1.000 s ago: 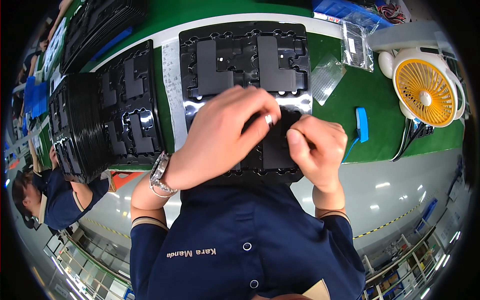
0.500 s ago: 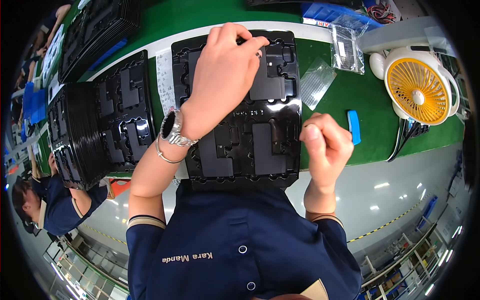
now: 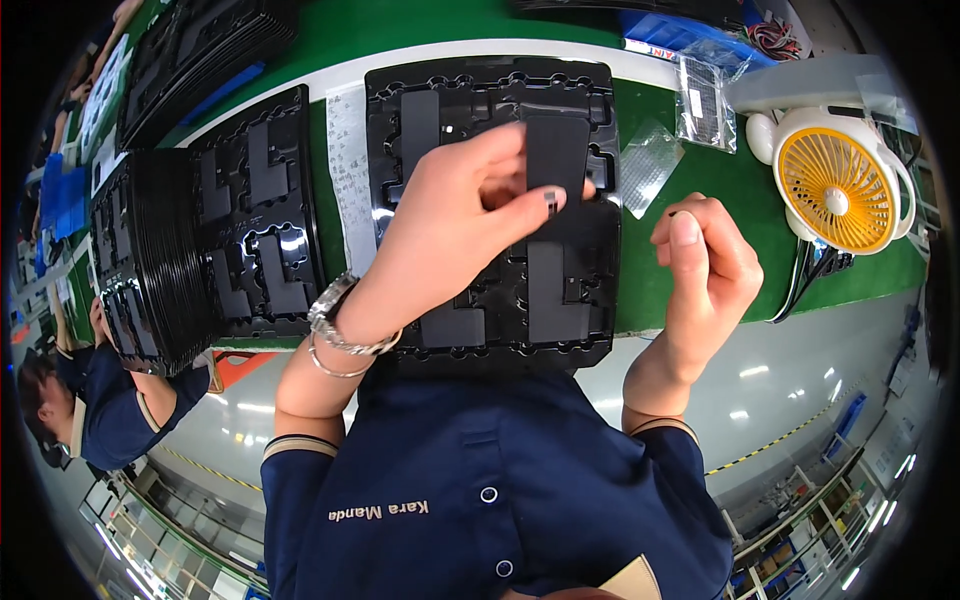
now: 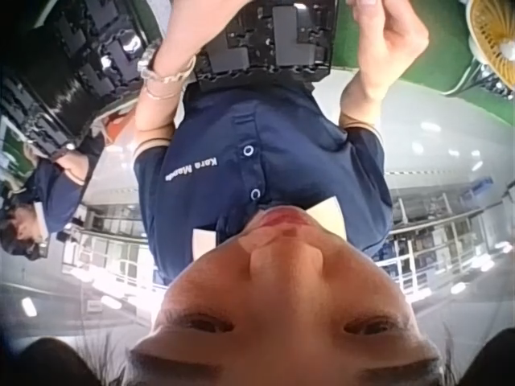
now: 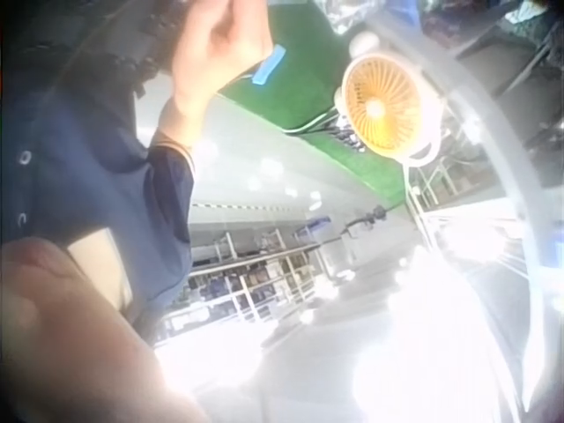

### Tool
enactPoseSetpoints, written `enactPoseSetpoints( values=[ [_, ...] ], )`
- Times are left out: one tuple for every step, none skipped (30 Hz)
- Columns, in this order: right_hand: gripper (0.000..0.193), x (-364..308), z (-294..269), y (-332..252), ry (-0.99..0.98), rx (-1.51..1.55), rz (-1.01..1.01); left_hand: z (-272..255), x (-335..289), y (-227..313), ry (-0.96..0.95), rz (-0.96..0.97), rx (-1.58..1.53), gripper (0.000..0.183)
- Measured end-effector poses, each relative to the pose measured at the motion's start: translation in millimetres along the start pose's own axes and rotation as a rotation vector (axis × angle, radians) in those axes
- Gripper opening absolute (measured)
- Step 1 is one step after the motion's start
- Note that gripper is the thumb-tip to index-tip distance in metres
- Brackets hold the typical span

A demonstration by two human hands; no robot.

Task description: The person assembles small electronic components into plastic trays by hand.

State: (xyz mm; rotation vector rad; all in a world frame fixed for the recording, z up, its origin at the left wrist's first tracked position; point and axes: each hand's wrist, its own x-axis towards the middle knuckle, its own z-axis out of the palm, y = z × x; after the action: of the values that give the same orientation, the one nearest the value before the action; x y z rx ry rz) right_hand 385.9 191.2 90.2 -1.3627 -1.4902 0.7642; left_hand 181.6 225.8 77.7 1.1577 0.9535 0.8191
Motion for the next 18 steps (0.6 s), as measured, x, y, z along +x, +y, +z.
enactPoseSetpoints(
  values=[
    [0.016,-0.2,2.1,-2.3,-0.003,-0.001,0.003,-2.7,-6.9,6.8,0.001,-0.003,-0.003,0.036],
    [0.015,-0.6,5.5,-4.4,-0.066,0.023,0.014,-6.7,-13.5,13.3,-0.036,-0.098,-0.109,0.034],
    [0.013,-1.4,8.9,-7.5,-0.134,0.049,0.025,-9.2,-20.4,16.2,-0.069,-0.193,-0.217,0.033],
    [0.011,-2.4,11.0,-10.8,-0.201,0.071,0.058,-7.9,-26.1,8.2,-0.058,-0.124,-0.272,0.028],
    [0.01,-2.5,15.5,-14.3,-0.239,0.097,0.074,-8.8,-30.5,7.9,-0.053,-0.128,-0.276,0.028],
    [0.009,-2.5,19.0,-15.8,-0.269,0.094,0.074,-9.8,-34.3,7.4,-0.056,-0.148,-0.298,0.026],
    [0.008,-2.6,22.1,-17.0,-0.298,0.09,0.076,-10.6,-38.0,6.9,-0.059,-0.169,-0.321,0.024],
    [0.008,-3.1,24.7,-18.6,-0.303,0.089,0.081,-9.8,-40.8,6.8,-0.031,-0.163,-0.332,0.021],
    [0.007,-2.8,26.4,-20.6,-0.33,0.088,0.094,-10.7,-42.5,6.4,-0.029,-0.166,-0.338,0.021],
    [0.006,-2.5,28.0,-22.5,-0.356,0.086,0.107,-11.6,-43.8,5.8,-0.026,-0.171,-0.332,0.021],
    [0.006,-2.1,29.4,-24.5,-0.359,0.083,0.111,-12.5,-44.8,5.3,-0.023,-0.176,-0.327,0.02],
    [0.006,-2.1,30.7,-26.4,-0.374,0.075,0.115,-14.7,-45.5,4.8,-0.024,-0.179,-0.332,0.02],
    [0.005,-2.3,32.1,-27.7,-0.388,0.067,0.118,-18.1,-45.9,4.7,-0.038,-0.186,-0.303,0.019],
    [0.005,-2.3,33.9,-28.2,-0.389,0.063,0.122,-20.2,-46.2,4.9,-0.052,-0.193,-0.274,0.018],
    [0.005,-2.1,35.8,-28.3,-0.39,0.061,0.119,-20.7,-47.3,5.2,-0.052,-0.196,-0.279,0.018],
    [0.005,-2.2,36.9,-28.6,-0.391,0.058,0.115,-21.0,-48.4,5.7,-0.052,-0.182,-0.255,0.017],
    [0.005,-2.3,37.0,-29.6,-0.393,0.056,0.119,-21.2,-49.3,6.1,-0.051,-0.168,-0.23,0.016],
    [0.005,-1.9,37.0,-31.3,-0.405,0.057,0.124,-21.5,-49.6,6.5,-0.052,-0.169,-0.234,0.016]
  ],
)
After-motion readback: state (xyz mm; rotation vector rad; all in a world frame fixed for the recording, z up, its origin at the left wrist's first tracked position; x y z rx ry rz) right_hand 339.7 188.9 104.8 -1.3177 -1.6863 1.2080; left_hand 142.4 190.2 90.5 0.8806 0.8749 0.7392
